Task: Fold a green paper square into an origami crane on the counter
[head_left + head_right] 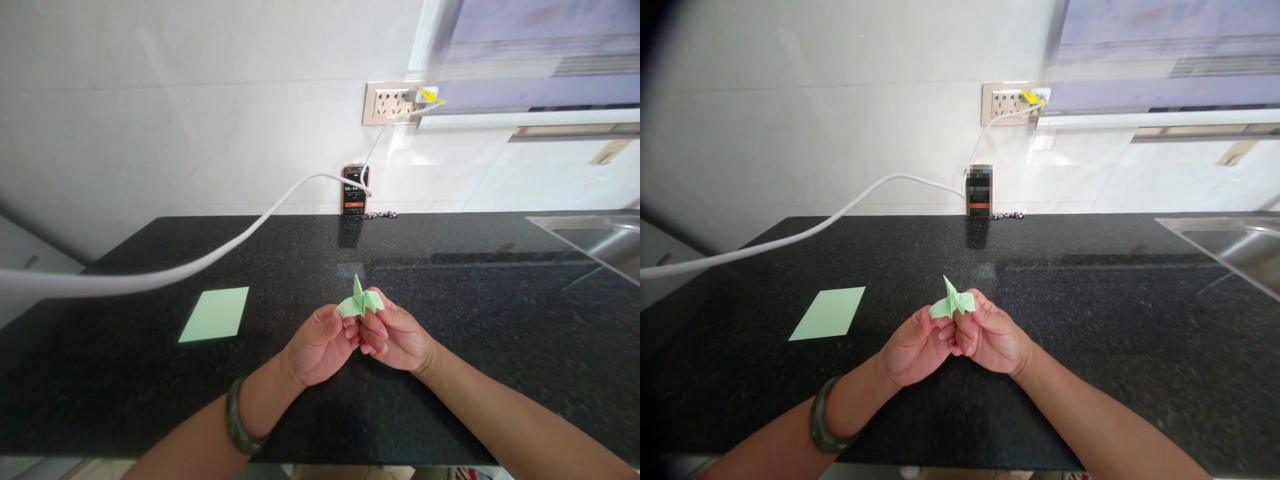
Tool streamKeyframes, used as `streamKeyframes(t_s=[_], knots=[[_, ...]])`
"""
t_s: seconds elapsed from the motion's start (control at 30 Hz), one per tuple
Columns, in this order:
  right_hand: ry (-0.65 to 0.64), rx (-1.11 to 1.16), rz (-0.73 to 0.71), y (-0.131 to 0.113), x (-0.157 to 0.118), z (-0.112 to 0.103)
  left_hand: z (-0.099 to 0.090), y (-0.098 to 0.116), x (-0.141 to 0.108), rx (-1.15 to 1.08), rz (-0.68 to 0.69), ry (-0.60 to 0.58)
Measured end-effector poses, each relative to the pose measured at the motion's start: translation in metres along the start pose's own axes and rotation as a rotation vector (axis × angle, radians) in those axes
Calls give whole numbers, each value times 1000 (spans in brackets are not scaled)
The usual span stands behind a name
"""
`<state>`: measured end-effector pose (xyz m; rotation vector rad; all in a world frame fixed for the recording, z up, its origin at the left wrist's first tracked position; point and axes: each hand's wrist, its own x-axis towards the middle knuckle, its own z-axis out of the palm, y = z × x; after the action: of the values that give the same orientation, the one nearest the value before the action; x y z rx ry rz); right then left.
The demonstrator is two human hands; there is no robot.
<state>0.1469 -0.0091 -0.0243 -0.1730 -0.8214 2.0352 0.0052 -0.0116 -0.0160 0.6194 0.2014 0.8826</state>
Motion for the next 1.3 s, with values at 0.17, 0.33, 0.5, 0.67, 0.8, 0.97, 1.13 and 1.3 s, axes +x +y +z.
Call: streamKeyframes(t_s=[0.17, 0.33, 0.5, 0.67, 0.8, 0.97, 1.13, 1.3], knots=[[4, 16, 9, -2, 0, 3, 0, 0, -1, -23, 36, -25], [11, 23, 0, -4, 1, 6, 3, 1, -2, -23, 47, -6], [86, -92, -7, -4, 1, 5, 4, 0, 1, -64, 51, 32], [233, -233, -14, -5, 3, 8, 4, -2, 2, -2, 121, 35], [293, -308, -42, -6, 5, 10, 3, -2, 4, 57, 112, 51], [242, -276, -32, -6, 4, 10, 2, 0, 5, 7, 58, 172], [169, -155, -49, -7, 3, 10, 4, 3, 5, -51, 6, 156], [145, -51, -36, -6, 3, 10, 5, 4, 5, -88, -9, 128]])
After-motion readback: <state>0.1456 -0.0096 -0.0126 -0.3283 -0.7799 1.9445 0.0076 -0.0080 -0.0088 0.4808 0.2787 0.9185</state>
